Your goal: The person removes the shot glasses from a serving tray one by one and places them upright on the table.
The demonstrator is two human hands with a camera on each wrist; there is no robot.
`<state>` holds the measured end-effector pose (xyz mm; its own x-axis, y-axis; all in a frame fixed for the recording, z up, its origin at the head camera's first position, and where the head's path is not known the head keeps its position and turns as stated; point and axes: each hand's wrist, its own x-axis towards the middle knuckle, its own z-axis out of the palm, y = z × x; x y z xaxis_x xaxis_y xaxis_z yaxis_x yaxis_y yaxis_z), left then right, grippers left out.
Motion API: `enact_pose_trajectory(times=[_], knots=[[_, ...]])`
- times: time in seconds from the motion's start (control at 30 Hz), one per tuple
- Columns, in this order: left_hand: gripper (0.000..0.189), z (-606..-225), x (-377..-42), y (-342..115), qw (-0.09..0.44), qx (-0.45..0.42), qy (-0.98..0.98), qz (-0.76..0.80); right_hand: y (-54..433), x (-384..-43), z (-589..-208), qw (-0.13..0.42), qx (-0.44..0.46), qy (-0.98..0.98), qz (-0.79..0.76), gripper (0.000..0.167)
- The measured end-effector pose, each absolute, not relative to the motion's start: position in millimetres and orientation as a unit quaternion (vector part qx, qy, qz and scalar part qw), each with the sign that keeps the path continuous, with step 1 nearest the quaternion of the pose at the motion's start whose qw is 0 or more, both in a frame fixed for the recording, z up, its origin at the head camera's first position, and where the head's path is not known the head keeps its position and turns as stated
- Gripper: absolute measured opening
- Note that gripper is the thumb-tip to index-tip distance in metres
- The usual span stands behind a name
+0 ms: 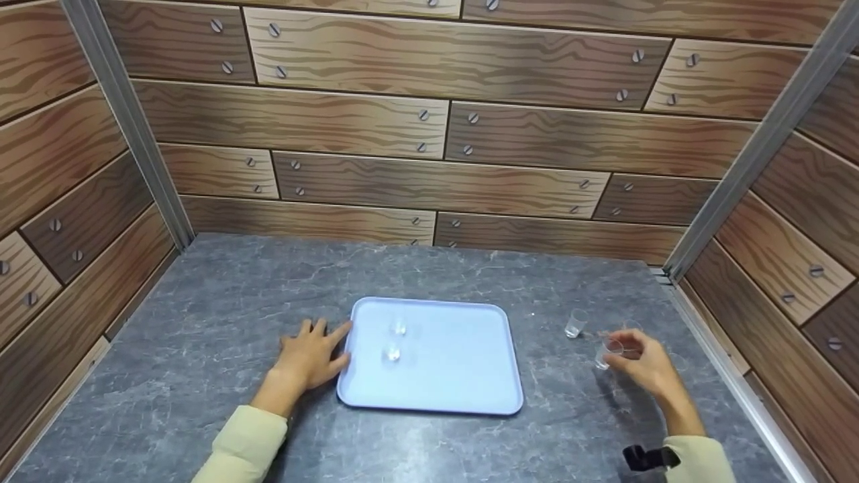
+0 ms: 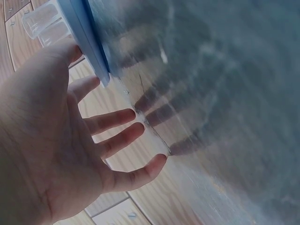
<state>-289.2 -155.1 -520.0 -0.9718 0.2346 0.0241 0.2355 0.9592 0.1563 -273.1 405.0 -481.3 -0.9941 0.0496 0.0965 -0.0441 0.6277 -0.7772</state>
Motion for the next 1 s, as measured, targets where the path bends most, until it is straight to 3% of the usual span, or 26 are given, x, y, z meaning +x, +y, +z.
enact_pose_trajectory(times=[0.63,1.0], knots=[[0.057,-519,-288,-155,0.025,-0.128,-0.988,-0.080,419,-278,-493,0.060,-0.063,-0.918,0.388,0.048],[0.058,-519,-288,-155,0.018,-0.124,-0.989,-0.080,419,-270,-474,0.054,-0.044,-0.932,0.356,0.058]])
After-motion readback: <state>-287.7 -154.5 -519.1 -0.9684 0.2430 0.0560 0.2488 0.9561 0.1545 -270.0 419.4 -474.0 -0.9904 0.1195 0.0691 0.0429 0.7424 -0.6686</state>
